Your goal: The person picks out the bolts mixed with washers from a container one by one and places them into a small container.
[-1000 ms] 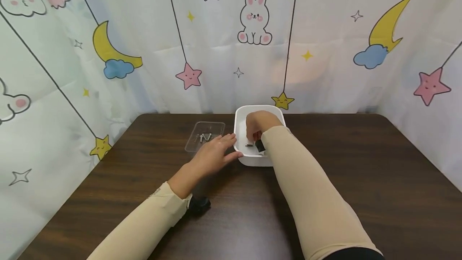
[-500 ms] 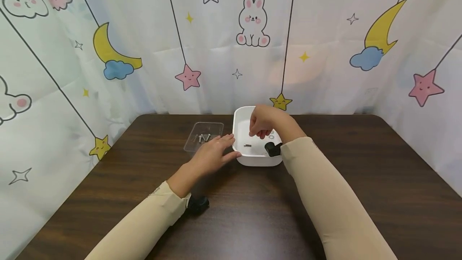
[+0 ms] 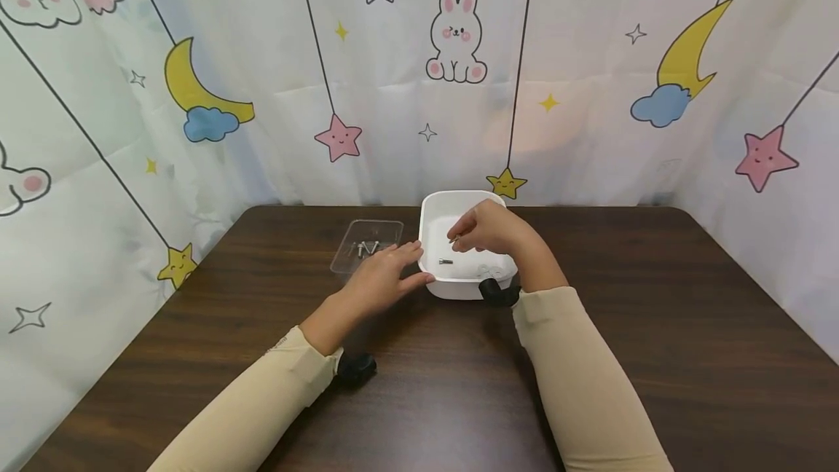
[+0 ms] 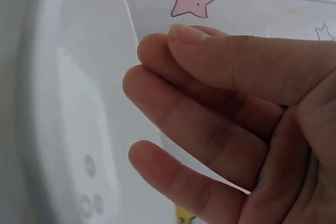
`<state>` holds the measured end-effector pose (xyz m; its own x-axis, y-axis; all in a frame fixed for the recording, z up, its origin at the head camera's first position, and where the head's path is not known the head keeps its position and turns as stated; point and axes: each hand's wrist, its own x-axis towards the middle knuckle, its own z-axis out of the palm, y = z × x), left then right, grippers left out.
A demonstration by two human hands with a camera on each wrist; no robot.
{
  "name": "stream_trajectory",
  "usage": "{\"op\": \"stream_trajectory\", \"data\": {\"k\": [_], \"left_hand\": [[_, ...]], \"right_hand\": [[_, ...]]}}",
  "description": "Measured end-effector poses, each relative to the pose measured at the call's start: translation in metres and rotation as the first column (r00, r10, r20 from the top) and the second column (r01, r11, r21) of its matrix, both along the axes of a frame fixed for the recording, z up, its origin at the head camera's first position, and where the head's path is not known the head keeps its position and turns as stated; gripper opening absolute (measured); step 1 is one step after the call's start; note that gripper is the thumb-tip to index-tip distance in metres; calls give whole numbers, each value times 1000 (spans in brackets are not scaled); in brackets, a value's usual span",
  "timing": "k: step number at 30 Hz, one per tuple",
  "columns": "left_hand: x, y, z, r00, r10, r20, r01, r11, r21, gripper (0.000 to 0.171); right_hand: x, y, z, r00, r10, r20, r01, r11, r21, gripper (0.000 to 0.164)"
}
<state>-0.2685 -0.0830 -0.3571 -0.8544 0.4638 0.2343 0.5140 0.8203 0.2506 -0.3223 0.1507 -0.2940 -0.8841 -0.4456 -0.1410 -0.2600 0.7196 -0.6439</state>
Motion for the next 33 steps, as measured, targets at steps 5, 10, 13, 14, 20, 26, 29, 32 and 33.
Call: {"op": "stream_trajectory", "data": {"k": [5,10,13,14,20,26,29,32,33], "left_hand": [[0,-1,-1,1000,-7,-16,7,1000,-7,64],[0,-3,-2,1000,-17,-26,16,1000,-22,63],[0,-3,-1,998,-41,-45,40,999,-25,62],[-1,-3,-2,998,-48,-51,47,999,-27,62],[0,-5,-2,995,-77,-62,77,997,-6,63],[1,-14,3,992,-89,-89,98,989,107,59],[2,-22,5,992,-70,-101,83,988,128,60],[3,-34,6,989,-56,-135,76,987,142,61],[3,-39,6,988,-52,-145,74,986,149,62]], "right_hand": [[-2,-2,-13,1000,-15,23,17,995,-97,27],[-5,-5,-24,998,-32,60,41,987,-156,28],[-6,-6,-29,995,-51,82,65,981,-181,26],[-6,-7,-31,995,-55,88,71,980,-187,26],[-7,-12,-42,994,-57,92,73,981,-179,22],[-2,-14,-42,997,-73,11,73,978,-193,20],[-1,-16,-42,995,-96,-12,91,974,-208,21],[-2,-18,-42,993,-110,-30,100,969,-227,21],[-2,-18,-43,992,-118,-37,107,966,-235,21]]}}
